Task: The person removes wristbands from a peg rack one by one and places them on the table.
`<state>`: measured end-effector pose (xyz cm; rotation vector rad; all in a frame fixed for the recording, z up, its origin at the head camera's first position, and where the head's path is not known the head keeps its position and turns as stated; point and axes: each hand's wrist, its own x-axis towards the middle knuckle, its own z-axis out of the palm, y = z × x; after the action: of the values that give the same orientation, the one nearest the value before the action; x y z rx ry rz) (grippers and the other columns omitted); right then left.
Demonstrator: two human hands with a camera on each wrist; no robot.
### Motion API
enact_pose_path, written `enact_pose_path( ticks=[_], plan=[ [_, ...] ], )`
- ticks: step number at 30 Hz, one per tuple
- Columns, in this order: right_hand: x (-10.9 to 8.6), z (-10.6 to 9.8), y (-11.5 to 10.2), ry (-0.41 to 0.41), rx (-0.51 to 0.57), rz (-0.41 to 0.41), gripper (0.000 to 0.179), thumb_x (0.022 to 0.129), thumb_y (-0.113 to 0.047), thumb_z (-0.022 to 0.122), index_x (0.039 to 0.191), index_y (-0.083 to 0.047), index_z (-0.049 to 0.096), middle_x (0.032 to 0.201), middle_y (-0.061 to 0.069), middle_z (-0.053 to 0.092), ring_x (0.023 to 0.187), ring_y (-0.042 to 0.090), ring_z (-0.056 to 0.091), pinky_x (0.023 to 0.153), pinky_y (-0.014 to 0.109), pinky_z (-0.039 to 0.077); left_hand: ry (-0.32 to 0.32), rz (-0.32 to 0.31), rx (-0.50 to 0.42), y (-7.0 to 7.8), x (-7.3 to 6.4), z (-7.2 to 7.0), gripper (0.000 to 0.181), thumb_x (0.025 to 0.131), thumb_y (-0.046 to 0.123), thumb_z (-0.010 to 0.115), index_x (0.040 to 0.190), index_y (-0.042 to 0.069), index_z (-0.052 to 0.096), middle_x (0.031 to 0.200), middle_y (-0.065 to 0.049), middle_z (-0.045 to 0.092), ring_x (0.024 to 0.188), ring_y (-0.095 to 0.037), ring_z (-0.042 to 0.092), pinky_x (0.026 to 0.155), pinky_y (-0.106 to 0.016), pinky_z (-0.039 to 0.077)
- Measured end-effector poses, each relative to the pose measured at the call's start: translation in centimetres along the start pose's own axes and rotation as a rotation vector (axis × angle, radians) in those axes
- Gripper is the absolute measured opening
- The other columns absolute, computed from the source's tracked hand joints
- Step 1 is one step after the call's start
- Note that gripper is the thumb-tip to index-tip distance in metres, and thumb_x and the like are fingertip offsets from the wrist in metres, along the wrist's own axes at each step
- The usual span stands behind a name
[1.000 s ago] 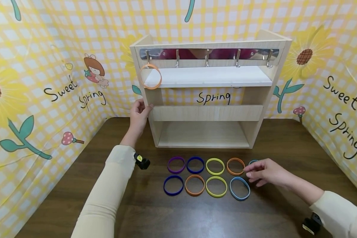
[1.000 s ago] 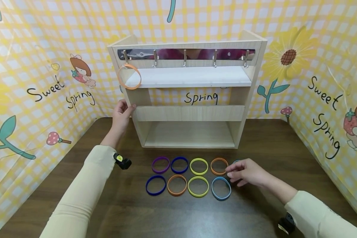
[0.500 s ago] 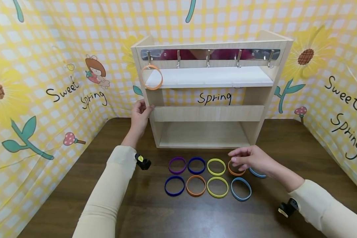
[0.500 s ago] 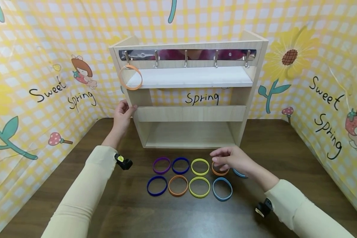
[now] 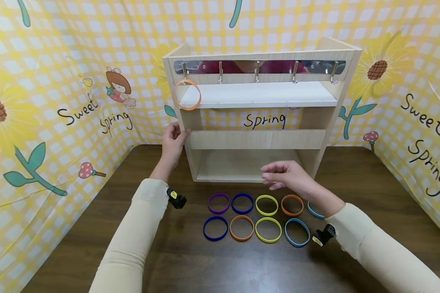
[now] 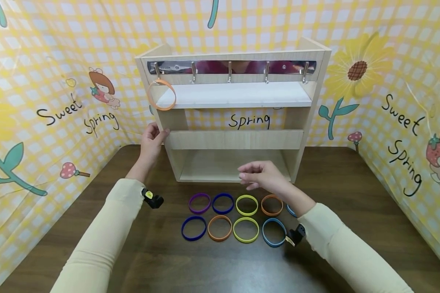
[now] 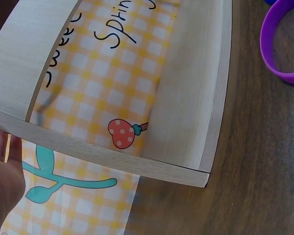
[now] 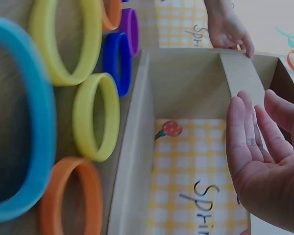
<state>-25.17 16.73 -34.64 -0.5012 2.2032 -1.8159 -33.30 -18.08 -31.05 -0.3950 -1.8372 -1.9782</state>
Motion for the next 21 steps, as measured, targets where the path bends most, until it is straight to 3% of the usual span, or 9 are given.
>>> enact_pose_path(
  ticks=[3,10,14,17,21],
  plan=[
    [1.0,0.8,-1.0,0.016,0.03,-0.02,0.034,0.092,-0.011,0.067,0.12,0.007,0.06,0.109,0.026,0.062,0.092,0.026,0.068,0.076,0.041,0.056,-0.002,-0.008,0.006,0.1,0.0,0.0,0.02,0.091,0.002,0.059,0.111,0.002,0.057,0.096,-0.002,0.058,0.088,-0.012,0.055,0.075,-0.025,0.048],
    [3.2,2.7,-3.9,0.057,0.111,-0.084,0.03,0.092,-0.011,0.068,0.117,0.004,0.061,0.108,0.019,0.065,0.103,0.04,0.062,0.078,0.04,0.055,-0.011,-0.016,0.019,0.3,-0.1,0.0,0.041,0.092,0.003,0.059,0.125,-0.016,0.046,0.097,-0.001,0.057,0.089,-0.011,0.054,0.076,-0.025,0.047],
    [4.2,3.6,-5.4,0.082,0.161,-0.109,0.034,0.092,-0.008,0.067,0.12,0.009,0.057,0.102,0.013,0.068,0.098,0.031,0.066,0.077,0.038,0.055,-0.01,-0.014,0.018,0.3,-0.1,0.0,0.04,0.092,0.002,0.058,0.125,-0.017,0.047,0.097,-0.002,0.057,0.088,-0.011,0.055,0.075,-0.024,0.047],
    [5.0,4.2,-6.4,0.085,0.184,-0.143,0.037,0.093,-0.006,0.065,0.123,0.012,0.054,0.106,0.018,0.067,0.093,0.023,0.068,0.078,0.037,0.055,-0.01,-0.018,0.022,0.3,-0.1,0.1,0.039,0.092,0.003,0.058,0.125,-0.016,0.048,0.097,-0.001,0.057,0.089,-0.011,0.055,0.075,-0.025,0.047],
    [5.7,4.8,-7.8,0.092,0.214,-0.187,0.033,0.094,-0.007,0.064,0.121,0.01,0.056,0.116,0.029,0.06,0.094,0.023,0.067,0.08,0.037,0.054,-0.011,-0.013,0.027,0.3,-0.1,0.1,0.04,0.092,0.002,0.058,0.126,-0.017,0.047,0.097,-0.001,0.057,0.089,-0.011,0.055,0.075,-0.024,0.047]
  ],
)
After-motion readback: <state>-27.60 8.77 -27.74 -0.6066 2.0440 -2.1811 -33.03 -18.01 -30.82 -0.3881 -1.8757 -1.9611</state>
